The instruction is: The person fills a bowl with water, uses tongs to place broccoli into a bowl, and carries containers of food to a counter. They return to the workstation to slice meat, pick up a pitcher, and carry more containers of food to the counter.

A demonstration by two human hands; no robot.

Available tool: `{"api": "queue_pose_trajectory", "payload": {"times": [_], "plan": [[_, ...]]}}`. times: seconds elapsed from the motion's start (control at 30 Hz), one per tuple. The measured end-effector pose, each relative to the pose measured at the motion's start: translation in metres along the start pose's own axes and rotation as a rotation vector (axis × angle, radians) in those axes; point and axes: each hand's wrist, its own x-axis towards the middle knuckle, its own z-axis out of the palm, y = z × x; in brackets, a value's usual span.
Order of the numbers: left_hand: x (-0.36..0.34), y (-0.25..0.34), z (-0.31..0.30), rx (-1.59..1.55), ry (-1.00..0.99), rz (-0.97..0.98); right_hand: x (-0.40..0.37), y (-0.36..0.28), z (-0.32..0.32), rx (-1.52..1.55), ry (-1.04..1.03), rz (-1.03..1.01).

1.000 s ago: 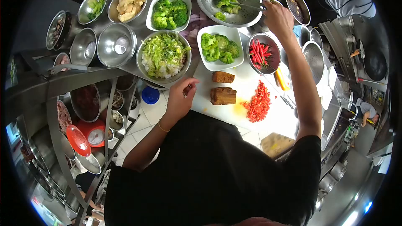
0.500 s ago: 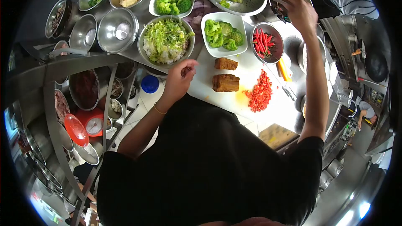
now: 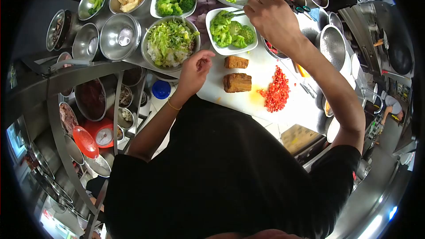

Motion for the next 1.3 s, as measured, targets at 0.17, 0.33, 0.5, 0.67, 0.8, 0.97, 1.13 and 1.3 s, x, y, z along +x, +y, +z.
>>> {"api": "queue_pose_trajectory", "payload": {"times": [0.17,0.33,0.5,0.67,0.8,0.97,1.13,1.3], "plan": [[-0.008,-0.007,-0.004,-0.047,0.032,-0.048,-0.019,0.027,-0.007,0.13,0.158,0.049],[-0.019,-0.011,-0.002,-0.135,0.06,-0.121,0.009,0.068,0.023,0.084,0.13,0.276],[-0.024,-0.004,-0.001,-0.068,0.023,-0.128,0.067,0.069,0.095,0.033,0.261,0.185],[-0.028,-0.009,0.002,-0.055,0.056,-0.125,0.058,0.067,0.075,0.078,-0.044,0.392],[-0.025,-0.011,-0.004,-0.127,0.024,-0.139,-0.031,0.075,0.041,0.369,0.122,0.58],[-0.017,-0.012,-0.008,-0.087,-0.037,-0.062,-0.105,0.003,0.027,0.661,0.163,0.808],[-0.007,-0.004,0.001,-0.075,-0.066,-0.088,-0.084,-0.052,0.072,0.58,0.174,0.843],[-0.004,-0.003,0.002,-0.128,-0.041,-0.089,-0.088,-0.013,0.031,0.463,0.206,0.852]]}}
